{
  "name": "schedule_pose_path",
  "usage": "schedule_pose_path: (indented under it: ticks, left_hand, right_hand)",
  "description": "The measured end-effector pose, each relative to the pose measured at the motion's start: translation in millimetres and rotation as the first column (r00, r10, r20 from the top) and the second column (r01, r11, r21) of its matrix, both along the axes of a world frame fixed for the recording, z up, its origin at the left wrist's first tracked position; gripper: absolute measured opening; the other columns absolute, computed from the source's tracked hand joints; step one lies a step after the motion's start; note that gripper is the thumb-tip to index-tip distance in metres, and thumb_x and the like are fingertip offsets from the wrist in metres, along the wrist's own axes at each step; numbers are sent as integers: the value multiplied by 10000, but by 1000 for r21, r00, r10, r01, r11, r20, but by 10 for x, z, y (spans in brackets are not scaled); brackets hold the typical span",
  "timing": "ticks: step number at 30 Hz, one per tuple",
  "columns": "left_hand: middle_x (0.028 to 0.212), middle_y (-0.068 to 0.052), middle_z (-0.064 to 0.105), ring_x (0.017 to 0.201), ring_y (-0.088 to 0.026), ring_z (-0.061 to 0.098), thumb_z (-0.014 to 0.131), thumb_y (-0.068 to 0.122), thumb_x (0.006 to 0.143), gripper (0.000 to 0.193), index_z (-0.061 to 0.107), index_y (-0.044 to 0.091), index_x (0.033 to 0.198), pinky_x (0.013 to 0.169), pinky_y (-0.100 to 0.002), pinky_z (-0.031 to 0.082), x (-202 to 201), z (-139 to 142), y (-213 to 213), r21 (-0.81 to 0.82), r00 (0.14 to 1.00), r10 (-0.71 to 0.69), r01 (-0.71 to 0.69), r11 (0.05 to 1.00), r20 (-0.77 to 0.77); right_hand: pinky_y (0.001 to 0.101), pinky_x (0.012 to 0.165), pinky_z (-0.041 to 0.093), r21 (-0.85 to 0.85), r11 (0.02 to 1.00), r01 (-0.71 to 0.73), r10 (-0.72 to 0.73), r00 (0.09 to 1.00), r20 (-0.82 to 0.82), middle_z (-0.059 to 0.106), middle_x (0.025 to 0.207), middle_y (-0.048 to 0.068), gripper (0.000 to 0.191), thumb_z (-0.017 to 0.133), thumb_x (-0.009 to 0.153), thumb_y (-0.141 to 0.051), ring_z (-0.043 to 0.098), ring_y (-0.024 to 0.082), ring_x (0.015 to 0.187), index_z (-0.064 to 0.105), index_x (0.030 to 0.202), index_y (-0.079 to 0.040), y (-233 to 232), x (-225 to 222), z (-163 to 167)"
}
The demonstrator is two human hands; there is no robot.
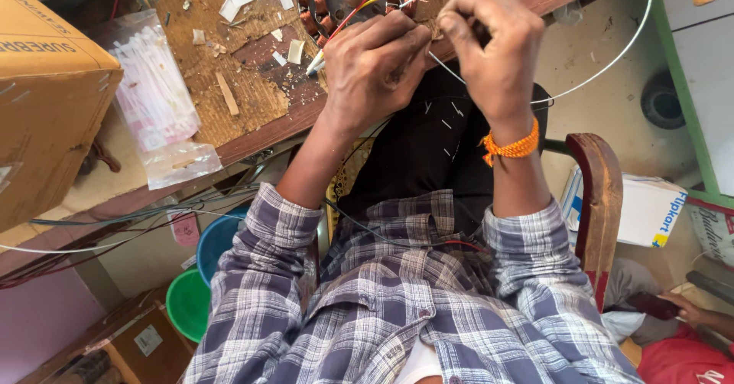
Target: The person is wiring an electrical component, likely a motor stator. They insert and twist colored wires into the copper windings, using pliers to cut and adjust the wires. The work is performed at a cluttered workbench with various tools and parts visible.
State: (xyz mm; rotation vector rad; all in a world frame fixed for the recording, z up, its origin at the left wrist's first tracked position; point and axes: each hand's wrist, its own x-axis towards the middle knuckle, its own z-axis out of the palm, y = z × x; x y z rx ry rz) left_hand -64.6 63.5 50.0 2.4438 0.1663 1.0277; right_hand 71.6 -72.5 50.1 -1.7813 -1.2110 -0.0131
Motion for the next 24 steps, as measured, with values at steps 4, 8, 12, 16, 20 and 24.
schedule_pose_path:
  ticks: [4,8,12,16,20,24]
  left_hand:
    - [972,9,670,884,-191,704,824,143,900,164,735,91,1027,766,-345,551,-10,8,28,-12,999,-17,18,1000,35]
    - [949,-1,660,860,-202,697,819,127,897,155,748,90,1030,740,-356,540,-24,-2,32,20,1000,-29,29,999,2]
    - [962,8,655,880,-190,701,808,123,920,136,742,100,1037,754,-349,544,-16,-16,18,19,999,-24,23,1000,32]
    - [957,7,654,867,-193,693,820,138,910,153,735,92,1028,745,-351,538,-26,-32,38,15,999,-7,6,1000,44]
    - [950,-2,646,863,-208,696,815,148,890,187,748,96,1058,730,-364,531,-21,-49,52,44,1000,-25,25,999,8]
    - [1008,-3,646,913,-221,706,786,139,926,174,722,111,1086,784,-368,549,3,-51,29,17,998,-26,26,1000,49]
  right_hand:
    - [297,744,528,-41,998,-48,44,994,-98,711,979,87,64,742,1031,-41,694,173,831,706,1051,8,-68,-174,-29]
    - [297,737,525,-14,999,-47,47,999,-9,704,983,108,124,810,1045,-48,683,188,826,709,1070,18,-202,-153,12]
    - [297,744,536,-1,999,-48,48,999,-22,717,974,101,105,805,1075,-50,681,181,815,720,1069,11,-18,67,6]
    - [313,808,549,-26,996,-81,81,997,19,709,959,108,73,739,1050,-30,715,187,860,699,1035,29,-38,-74,-13]
    - [308,734,522,-77,995,-57,55,998,-23,707,953,106,127,798,1015,-68,687,200,827,709,1036,21,-208,-182,49]
    - [315,775,524,-45,996,-79,80,997,20,697,983,105,121,789,1062,-38,676,199,864,698,1019,29,-177,-30,110]
